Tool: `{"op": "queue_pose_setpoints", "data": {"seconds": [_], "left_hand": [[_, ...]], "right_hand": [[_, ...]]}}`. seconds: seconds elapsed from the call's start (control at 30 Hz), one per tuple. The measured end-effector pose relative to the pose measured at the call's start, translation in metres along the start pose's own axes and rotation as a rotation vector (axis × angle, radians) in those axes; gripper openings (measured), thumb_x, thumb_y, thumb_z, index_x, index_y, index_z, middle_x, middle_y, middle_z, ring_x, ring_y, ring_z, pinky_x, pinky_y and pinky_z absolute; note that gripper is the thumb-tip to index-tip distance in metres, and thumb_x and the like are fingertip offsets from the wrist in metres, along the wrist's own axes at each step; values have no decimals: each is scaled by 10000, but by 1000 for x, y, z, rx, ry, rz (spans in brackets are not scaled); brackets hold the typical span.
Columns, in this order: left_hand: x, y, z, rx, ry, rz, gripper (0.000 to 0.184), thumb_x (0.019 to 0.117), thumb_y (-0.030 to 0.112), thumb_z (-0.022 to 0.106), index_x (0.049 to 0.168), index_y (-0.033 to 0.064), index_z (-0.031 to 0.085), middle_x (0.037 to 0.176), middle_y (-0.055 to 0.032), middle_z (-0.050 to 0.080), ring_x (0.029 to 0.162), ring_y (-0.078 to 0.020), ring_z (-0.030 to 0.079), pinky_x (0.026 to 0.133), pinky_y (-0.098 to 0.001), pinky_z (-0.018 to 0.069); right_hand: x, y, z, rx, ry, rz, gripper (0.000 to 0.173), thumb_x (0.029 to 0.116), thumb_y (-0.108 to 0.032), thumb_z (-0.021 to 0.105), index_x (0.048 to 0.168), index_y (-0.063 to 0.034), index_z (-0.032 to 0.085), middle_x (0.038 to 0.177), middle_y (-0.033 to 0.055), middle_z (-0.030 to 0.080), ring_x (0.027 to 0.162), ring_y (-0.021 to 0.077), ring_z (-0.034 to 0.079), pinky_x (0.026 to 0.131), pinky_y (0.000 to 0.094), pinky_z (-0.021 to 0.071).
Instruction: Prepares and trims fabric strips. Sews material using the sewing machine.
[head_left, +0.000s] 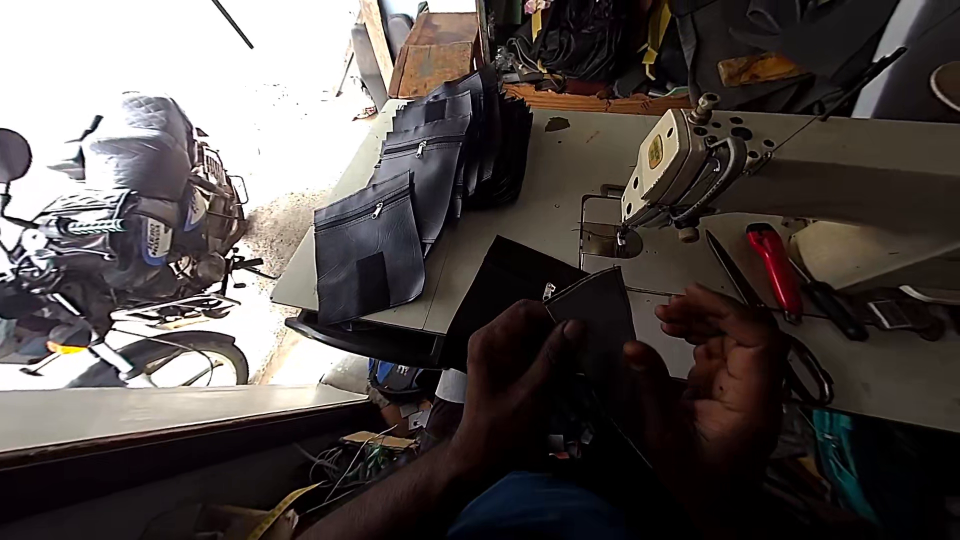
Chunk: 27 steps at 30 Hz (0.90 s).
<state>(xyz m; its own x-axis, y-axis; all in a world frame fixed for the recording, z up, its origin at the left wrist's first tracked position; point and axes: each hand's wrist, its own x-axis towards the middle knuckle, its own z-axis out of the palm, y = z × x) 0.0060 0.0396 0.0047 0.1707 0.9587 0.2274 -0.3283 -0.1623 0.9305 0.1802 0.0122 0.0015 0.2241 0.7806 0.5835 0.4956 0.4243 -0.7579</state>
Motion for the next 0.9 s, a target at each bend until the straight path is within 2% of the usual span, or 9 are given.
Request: {"op": "queue_pose_setpoints", "data": {"seconds": [0.1,0.23,0.37,0.47,0.57,0.63,0.7,0.77,0.9], "left_hand": [[4,2,1,-61,20,-38,135,1030,161,626,1004,29,639,865,-115,666,749,-171,677,717,-346,615],[24,28,-9,-90,169,88,181,1099,244,476,1168,116,583,1046,-53,674,957,-159,698,868,-385,621],[50,60,-23,65,313,232,203,1125,247,388,1120,148,566,964,7,659,872,-104,697,779,-297,625],[41,53,-20,37,154,72,226,1114,310,428,1084,143,578,855,-11,614,711,-97,645,637,-264,598],[18,29,-13,-71,-88,-107,262,1103,341,446,1103,122,590,904,-58,613,764,-147,643,683,-312,596],[3,9,0,4,-146,-95,254,1095,306,485,1104,101,634,1004,-52,637,883,-140,654,777,-312,596],[-8,-10,14,105,-91,-57,253,1086,268,516,1126,97,699,1102,-45,633,992,-154,628,841,-310,572],[-15,-23,25,155,5,-62,271,1078,266,534,1204,136,737,1141,-23,650,1020,-150,614,845,-288,551],[-18,-31,32,210,125,-64,273,1038,175,603,1272,173,743,1034,-22,663,888,-150,630,731,-276,564]], "right_hand": [[-18,6,-9,20,-202,167,513,953,-434,721,1377,-175,594,1172,-21,677,1034,125,672,852,336,604],[-26,1,-15,96,-376,311,262,961,-402,725,1045,-154,728,890,-59,729,760,71,709,646,253,634],[-28,-14,-20,262,-536,171,222,987,-296,713,1013,-76,716,896,6,694,775,61,659,679,234,588],[-27,-22,-21,518,-676,206,363,1034,-378,625,1105,-34,717,955,70,692,779,105,683,645,265,615],[-25,-24,-9,667,-418,423,394,1073,-412,514,1197,-68,660,982,76,710,729,164,719,559,325,642],[-23,-18,-3,598,-281,417,284,1055,-333,584,1238,-118,615,1006,51,691,833,139,702,707,289,627],[-23,-14,2,534,-222,382,246,1010,-264,658,1215,-132,626,1018,38,696,884,125,705,765,271,625],[-27,-14,6,523,-181,389,199,980,-202,696,1146,-108,639,960,47,693,822,124,697,717,257,616],[-34,-12,10,505,-126,497,290,955,-123,704,1232,-57,655,1013,103,704,832,191,704,711,288,623]]}}
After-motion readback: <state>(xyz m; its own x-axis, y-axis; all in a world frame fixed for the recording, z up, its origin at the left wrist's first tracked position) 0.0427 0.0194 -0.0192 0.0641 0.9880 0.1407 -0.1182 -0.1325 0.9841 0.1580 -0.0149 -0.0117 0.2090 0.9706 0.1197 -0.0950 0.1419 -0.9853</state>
